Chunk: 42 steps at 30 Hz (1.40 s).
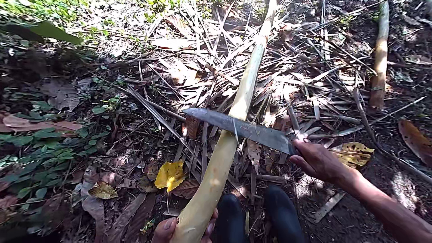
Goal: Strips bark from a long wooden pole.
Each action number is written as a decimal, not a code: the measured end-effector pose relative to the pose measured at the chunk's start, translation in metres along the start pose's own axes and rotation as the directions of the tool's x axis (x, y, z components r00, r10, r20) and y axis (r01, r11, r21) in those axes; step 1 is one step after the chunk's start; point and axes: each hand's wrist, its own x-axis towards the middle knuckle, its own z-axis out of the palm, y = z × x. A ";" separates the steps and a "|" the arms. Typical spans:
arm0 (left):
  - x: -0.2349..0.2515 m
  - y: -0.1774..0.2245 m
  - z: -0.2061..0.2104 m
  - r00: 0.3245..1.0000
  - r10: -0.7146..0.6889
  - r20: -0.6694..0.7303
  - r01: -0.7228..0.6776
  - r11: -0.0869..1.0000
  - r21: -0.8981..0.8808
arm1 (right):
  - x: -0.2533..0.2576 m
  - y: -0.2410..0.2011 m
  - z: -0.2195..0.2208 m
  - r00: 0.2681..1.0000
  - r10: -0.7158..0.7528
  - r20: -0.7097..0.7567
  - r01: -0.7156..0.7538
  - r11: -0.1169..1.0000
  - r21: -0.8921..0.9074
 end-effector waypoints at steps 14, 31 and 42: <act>0.001 -0.005 0.001 1.000 0.014 -0.013 -0.014 1.000 -0.015 | 0.036 0.041 0.001 0.995 0.092 -0.038 -0.092 0.996 -0.008; 0.009 0.020 0.063 0.475 0.849 0.231 -0.876 0.482 0.028 | 0.050 -0.018 0.004 0.967 0.117 -0.228 -0.095 0.990 0.107; -0.007 0.055 0.085 0.336 0.913 0.230 -0.915 0.258 0.310 | 0.051 -0.125 0.043 0.927 -0.226 -0.298 0.265 0.960 0.096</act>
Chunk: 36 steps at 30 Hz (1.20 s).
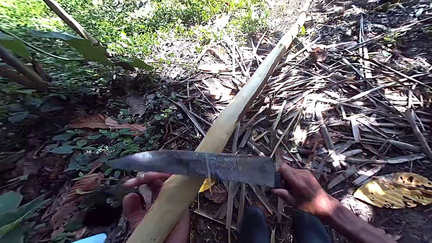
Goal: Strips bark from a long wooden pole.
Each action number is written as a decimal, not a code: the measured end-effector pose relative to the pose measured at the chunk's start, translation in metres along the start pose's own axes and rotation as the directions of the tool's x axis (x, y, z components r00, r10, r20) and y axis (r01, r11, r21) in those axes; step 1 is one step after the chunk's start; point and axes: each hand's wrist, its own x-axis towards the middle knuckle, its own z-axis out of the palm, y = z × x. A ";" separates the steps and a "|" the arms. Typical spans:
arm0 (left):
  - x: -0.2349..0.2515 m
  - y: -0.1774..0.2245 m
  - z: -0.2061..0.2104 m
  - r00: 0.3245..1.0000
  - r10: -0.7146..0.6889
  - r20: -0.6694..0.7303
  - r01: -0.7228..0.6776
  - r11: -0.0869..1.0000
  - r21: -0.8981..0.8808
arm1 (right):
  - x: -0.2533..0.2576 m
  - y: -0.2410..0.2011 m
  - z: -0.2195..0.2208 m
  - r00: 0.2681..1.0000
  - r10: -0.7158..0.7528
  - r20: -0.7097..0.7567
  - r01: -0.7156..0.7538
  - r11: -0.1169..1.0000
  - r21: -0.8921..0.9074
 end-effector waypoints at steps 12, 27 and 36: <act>-0.008 -0.002 -0.004 0.982 -0.001 -0.191 -0.012 0.998 -0.068 | -0.006 0.019 0.021 0.997 -0.078 0.003 0.078 0.996 0.035; 0.003 -0.010 -0.004 0.993 0.119 0.010 -0.119 0.992 0.042 | -0.003 0.050 0.007 0.951 0.307 -0.031 -0.305 0.950 0.067; 0.004 -0.008 -0.008 0.975 0.217 0.046 -0.222 0.939 0.261 | -0.010 0.033 0.035 0.998 0.059 -0.034 -0.052 0.984 0.170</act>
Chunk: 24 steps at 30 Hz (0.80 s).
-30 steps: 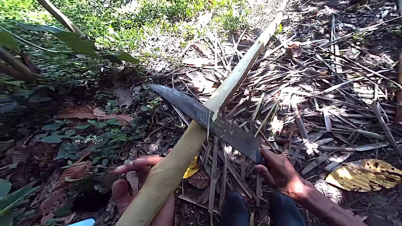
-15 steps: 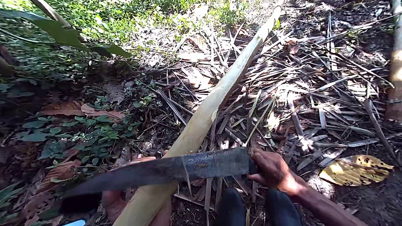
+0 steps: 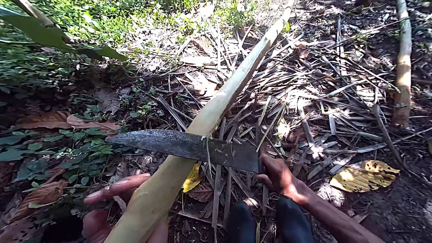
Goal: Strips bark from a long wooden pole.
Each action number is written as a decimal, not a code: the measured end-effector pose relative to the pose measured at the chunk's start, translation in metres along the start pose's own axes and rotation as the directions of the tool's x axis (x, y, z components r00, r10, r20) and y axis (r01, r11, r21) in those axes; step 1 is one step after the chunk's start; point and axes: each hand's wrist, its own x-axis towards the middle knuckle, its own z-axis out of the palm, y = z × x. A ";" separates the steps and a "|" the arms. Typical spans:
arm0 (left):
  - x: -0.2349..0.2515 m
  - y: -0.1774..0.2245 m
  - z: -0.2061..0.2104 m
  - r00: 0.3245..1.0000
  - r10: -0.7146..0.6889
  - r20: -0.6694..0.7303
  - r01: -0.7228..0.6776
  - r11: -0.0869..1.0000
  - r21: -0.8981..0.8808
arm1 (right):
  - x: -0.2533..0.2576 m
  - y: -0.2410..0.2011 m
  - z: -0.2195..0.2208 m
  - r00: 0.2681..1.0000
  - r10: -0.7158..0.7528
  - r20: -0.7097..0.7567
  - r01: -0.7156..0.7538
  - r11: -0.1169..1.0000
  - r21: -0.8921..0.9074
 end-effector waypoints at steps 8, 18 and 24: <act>-0.006 0.001 0.001 0.999 0.012 -0.040 -0.008 0.995 0.101 | 0.016 0.014 -0.016 0.987 0.156 -0.038 -0.158 0.986 -0.058; -0.009 -0.003 0.006 0.996 0.050 -0.077 -0.041 0.991 0.124 | 0.031 0.032 -0.036 0.987 0.162 0.002 -0.161 0.982 -0.104; -0.007 -0.002 0.000 0.997 0.067 -0.042 -0.053 0.961 0.273 | 0.052 0.079 -0.084 0.913 0.407 0.023 -0.390 0.889 -0.241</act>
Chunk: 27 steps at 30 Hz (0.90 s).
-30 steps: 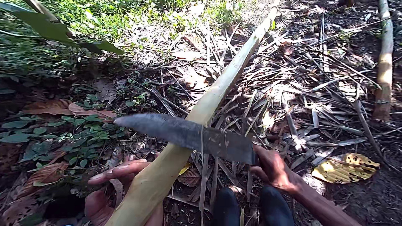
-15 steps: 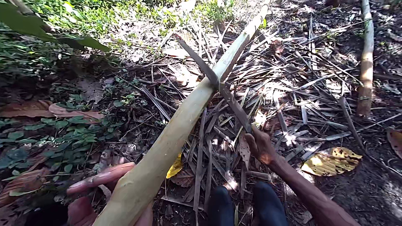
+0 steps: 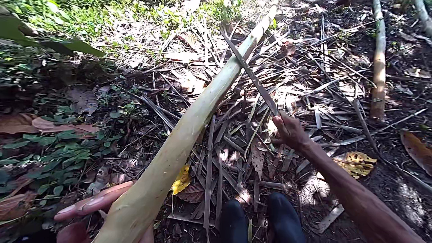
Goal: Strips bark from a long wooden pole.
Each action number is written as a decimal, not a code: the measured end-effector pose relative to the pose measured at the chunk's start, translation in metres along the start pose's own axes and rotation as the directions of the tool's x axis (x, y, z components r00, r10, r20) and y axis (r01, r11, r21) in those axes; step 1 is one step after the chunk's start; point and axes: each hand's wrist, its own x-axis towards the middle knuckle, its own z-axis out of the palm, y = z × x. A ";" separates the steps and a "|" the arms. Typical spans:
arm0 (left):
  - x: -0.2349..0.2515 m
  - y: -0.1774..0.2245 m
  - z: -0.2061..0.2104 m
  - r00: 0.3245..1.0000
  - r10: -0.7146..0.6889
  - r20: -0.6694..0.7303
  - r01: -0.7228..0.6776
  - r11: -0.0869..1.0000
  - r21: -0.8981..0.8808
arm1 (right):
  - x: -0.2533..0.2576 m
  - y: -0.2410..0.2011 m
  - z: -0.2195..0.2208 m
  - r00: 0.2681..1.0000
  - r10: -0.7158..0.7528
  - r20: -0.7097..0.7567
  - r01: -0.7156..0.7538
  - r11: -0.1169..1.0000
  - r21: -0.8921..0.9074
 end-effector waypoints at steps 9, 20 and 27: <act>-0.006 0.000 0.005 0.997 -0.065 -0.041 0.059 0.988 -0.142 | 0.027 0.078 0.001 0.996 0.092 -0.014 -0.088 0.979 0.181; -0.024 0.006 -0.012 0.672 -0.565 0.479 0.733 0.421 -0.533 | -0.038 0.011 0.032 0.996 0.070 0.053 -0.082 0.957 0.279; -0.016 0.010 -0.046 0.237 -0.878 0.416 0.769 0.431 0.472 | -0.063 0.035 0.035 0.983 0.139 0.120 -0.170 0.937 0.304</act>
